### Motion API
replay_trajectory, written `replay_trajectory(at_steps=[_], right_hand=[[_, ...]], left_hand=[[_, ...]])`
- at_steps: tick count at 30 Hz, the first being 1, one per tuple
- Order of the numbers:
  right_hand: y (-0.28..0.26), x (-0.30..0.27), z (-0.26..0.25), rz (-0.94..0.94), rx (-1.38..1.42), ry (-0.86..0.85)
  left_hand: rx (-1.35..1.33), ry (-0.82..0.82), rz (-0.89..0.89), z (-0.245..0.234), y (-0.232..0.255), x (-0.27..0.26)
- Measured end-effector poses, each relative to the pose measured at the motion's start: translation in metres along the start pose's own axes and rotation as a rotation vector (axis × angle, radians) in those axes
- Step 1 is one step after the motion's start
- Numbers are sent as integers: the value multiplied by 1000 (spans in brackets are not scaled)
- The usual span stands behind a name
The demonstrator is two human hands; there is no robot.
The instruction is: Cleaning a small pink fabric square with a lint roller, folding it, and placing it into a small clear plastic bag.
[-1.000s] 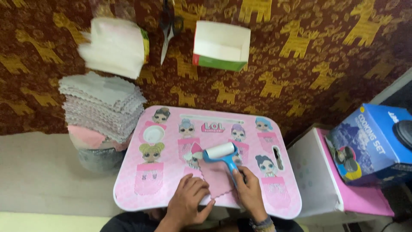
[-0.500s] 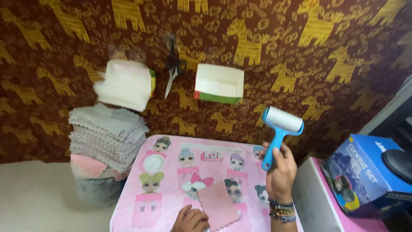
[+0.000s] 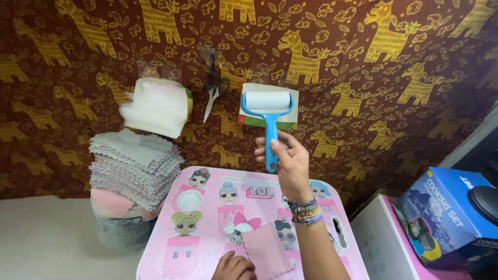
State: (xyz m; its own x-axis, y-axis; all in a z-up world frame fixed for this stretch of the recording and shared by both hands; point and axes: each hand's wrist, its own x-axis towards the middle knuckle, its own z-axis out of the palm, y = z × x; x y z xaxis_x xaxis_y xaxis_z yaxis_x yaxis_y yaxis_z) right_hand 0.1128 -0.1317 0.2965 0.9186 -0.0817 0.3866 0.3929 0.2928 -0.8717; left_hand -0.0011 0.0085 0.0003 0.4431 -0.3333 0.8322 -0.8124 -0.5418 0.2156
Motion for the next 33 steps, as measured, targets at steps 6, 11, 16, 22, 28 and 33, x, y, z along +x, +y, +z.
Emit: replay_trajectory(at_steps=[6, 11, 16, 22, 28, 33], right_hand=[[-2, 4, 5, 58, 7, 79], [-3, 3, -2, 74, -26, 38], [5, -14, -23, 90, -51, 15], [62, -78, -100, 2, -570, -199], [94, -161, -150, -42, -1060, -547], [73, -202, -158, -55, -1116, -623]], left_hand=[[-47, -93, 28, -6, -3, -3], [-90, -157, -32, -44, 23, 34], [-130, -202, -58, -62, 33, 49], [-109, -203, -38, -63, 33, 52], [-12, -292, -106, -64, 36, 54], [54, -364, -19, -64, 34, 51]])
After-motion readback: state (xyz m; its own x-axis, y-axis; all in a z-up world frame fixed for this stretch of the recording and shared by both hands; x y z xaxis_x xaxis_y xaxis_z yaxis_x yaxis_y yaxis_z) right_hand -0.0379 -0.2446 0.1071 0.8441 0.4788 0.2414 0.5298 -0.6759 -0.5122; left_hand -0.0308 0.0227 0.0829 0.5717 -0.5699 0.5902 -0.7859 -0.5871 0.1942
